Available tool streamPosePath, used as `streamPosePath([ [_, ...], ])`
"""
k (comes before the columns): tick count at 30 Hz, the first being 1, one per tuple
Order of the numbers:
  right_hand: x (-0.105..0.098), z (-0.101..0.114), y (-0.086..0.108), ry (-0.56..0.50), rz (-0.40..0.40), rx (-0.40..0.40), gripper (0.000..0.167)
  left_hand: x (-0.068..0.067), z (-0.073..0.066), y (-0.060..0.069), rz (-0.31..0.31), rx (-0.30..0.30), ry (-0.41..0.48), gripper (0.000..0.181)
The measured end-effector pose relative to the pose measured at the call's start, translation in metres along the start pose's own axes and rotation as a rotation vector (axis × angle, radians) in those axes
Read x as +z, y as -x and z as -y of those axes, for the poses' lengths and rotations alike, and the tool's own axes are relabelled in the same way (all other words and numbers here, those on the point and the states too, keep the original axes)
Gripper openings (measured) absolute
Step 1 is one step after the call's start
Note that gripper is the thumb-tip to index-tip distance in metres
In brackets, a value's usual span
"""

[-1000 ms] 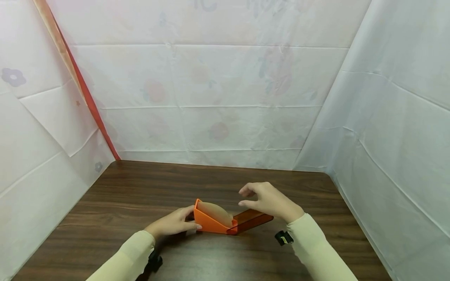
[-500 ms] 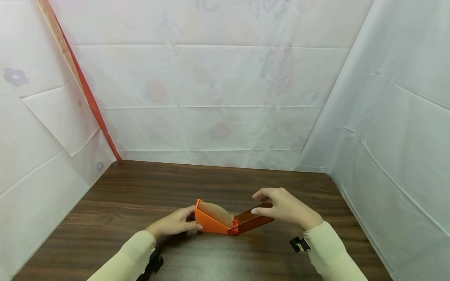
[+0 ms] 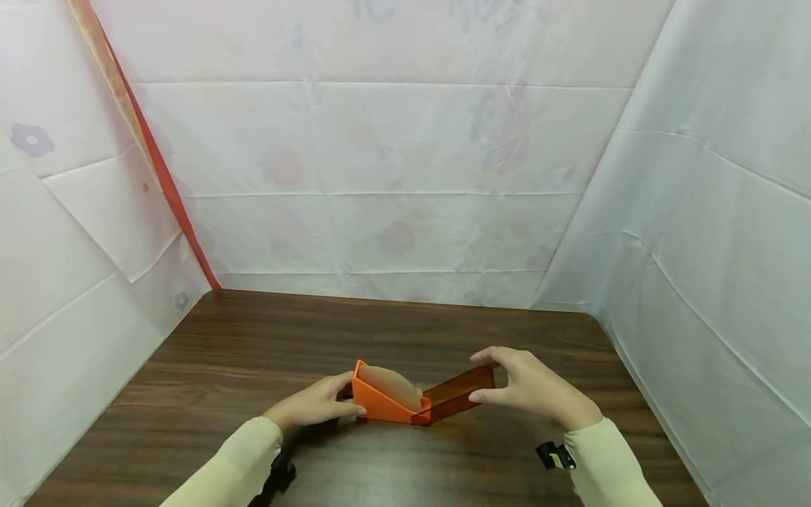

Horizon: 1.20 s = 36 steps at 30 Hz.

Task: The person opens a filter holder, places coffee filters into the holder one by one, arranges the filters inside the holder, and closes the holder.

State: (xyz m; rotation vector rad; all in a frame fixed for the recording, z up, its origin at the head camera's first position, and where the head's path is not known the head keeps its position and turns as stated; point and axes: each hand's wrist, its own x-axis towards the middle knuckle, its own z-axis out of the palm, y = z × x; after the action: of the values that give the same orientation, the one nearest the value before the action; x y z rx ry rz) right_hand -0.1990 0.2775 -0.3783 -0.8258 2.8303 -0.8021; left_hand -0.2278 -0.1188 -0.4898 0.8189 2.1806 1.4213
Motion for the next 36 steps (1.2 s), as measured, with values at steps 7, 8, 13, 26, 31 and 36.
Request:
streamPosePath([
  [7, 0.007, -0.011, 0.01, -0.07, -0.021, 0.02, 0.061, 0.002, 0.0, 0.0, 0.005, -0.003, 0.001, 0.026],
  [8, 0.008, -0.012, 0.011, -0.075, -0.028, 0.02, 0.06, 0.001, -0.001, 0.0, 0.003, -0.001, 0.002, 0.026],
  [13, 0.012, -0.019, 0.016, -0.094, -0.046, 0.01, 0.054, 0.001, -0.002, -0.001, -0.003, 0.007, -0.003, 0.025],
  [26, 0.013, -0.02, 0.019, -0.101, -0.075, -0.018, 0.039, 0.0, -0.002, -0.001, -0.004, 0.0, -0.016, 0.025],
  [31, 0.014, -0.019, 0.017, -0.107, -0.081, -0.016, 0.039, 0.0, -0.003, 0.0, -0.006, -0.006, -0.009, 0.025],
  [36, 0.012, -0.012, 0.014, -0.121, -0.077, -0.029, 0.038, 0.0, -0.002, 0.001, -0.005, -0.008, -0.008, 0.025],
])
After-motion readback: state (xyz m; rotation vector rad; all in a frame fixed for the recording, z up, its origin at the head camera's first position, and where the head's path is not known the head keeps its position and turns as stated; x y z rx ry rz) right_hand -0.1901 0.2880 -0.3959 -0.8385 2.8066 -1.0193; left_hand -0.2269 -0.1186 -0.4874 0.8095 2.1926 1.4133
